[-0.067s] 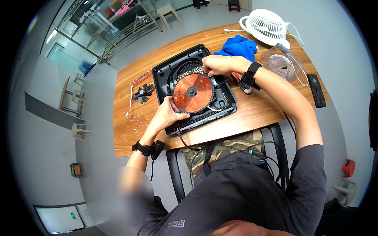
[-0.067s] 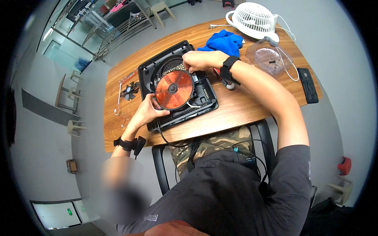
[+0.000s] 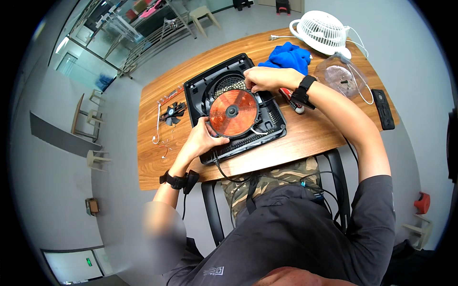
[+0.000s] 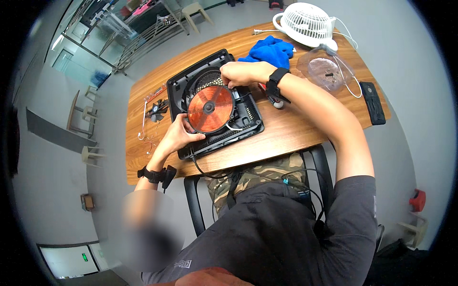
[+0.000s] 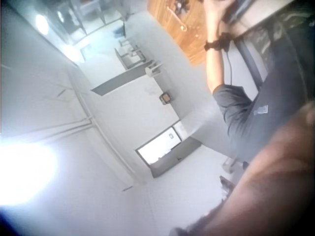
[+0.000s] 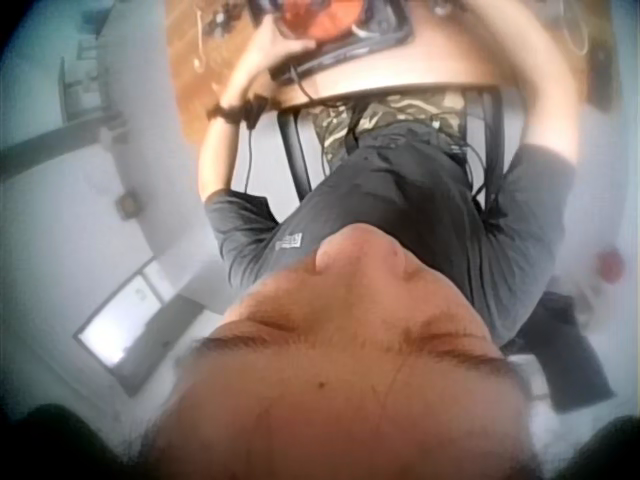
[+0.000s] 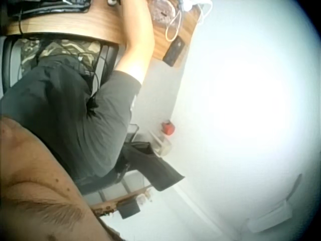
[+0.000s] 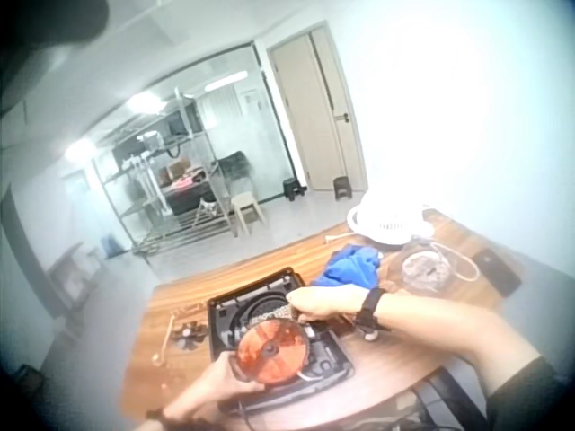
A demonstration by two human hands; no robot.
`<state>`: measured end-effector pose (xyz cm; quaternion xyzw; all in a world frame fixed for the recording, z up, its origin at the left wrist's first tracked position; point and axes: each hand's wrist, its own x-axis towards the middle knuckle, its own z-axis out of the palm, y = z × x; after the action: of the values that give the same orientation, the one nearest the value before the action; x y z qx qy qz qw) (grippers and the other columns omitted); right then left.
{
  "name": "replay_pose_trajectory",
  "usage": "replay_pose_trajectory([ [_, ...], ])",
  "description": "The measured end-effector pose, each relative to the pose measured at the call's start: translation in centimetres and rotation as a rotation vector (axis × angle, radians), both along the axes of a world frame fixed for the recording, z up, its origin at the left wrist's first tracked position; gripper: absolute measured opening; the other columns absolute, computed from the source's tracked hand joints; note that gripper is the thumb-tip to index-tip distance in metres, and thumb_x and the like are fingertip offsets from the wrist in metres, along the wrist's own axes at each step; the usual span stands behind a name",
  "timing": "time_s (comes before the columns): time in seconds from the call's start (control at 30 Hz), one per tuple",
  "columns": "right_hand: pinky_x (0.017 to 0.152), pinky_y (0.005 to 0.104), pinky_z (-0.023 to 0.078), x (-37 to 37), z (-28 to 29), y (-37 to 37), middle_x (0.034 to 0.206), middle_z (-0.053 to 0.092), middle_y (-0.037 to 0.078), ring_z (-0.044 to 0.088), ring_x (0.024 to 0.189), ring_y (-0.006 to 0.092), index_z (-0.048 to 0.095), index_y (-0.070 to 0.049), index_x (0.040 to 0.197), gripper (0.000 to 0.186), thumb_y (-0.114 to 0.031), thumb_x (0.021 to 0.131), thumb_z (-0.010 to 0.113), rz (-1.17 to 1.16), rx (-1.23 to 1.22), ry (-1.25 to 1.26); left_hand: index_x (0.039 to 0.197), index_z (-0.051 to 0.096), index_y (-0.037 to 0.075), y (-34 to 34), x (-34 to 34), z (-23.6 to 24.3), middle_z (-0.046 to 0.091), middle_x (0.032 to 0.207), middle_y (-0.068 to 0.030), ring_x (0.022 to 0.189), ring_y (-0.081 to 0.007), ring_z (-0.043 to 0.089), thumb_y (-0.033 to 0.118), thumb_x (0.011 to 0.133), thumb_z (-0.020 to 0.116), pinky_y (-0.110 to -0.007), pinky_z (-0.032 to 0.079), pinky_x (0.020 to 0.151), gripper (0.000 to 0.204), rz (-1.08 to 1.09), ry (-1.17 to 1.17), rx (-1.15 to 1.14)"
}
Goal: The person uses a screwdriver to remove screws from a disassembled electronic device on a wooden table. They remove a copper-colored circular component, place it aside, and continue unscrewing parts of the device's internal mechanism.
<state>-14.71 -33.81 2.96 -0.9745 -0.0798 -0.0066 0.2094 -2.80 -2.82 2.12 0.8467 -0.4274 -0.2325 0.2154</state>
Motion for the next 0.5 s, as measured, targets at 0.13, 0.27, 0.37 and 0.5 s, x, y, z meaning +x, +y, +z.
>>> replay_pose_trajectory([
  [0.13,0.084,0.0391,0.054,-0.3,0.2,0.6,0.101,0.065,0.014,0.066,0.097,0.0312,0.071,0.002,0.1,0.017,-0.006,0.085,0.074,-0.011,0.031,-0.033,0.137,0.044,-0.015,0.2,-0.1,0.1,0.065,0.088,-0.01,0.084,-0.0202,0.066,0.043,0.06,0.098,-0.032,0.054,0.079,0.11,0.005,-0.04,0.023],
  [0.27,0.084,0.0396,0.054,0.2,-0.2,0.6,0.101,0.066,0.013,0.066,0.098,0.0314,0.071,0.002,0.099,0.017,-0.005,0.084,0.074,-0.017,0.04,-0.06,0.134,0.046,-0.015,0.2,-0.5,0.3,0.066,0.088,-0.011,0.084,-0.022,0.066,0.046,0.06,0.097,-0.033,0.055,0.078,0.109,0.01,-0.072,0.036],
  [0.37,0.084,0.0419,0.055,1.0,-0.9,0.2,0.101,0.071,0.015,0.068,0.1,0.0325,0.074,0.0,0.1,0.019,-0.005,0.082,0.074,0.015,-0.022,-0.078,0.131,0.047,-0.015,0.3,-0.9,0.5,0.066,0.088,-0.0124,0.082,-0.0239,0.067,0.047,0.06,0.097,-0.034,0.056,0.076,0.107,0.016,-0.111,0.03],
  [0.5,0.081,0.0426,0.056,1.3,-1.3,-0.1,0.098,0.072,0.016,0.07,0.096,0.0339,0.074,0.0,0.099,0.018,-0.005,0.082,0.074,0.021,0.005,-0.089,0.133,0.047,-0.014,0.3,-0.9,0.9,0.067,0.09,-0.0129,0.084,-0.0239,0.067,0.047,0.061,0.096,-0.034,0.055,0.077,0.107,0.019,-0.103,0.057],
])
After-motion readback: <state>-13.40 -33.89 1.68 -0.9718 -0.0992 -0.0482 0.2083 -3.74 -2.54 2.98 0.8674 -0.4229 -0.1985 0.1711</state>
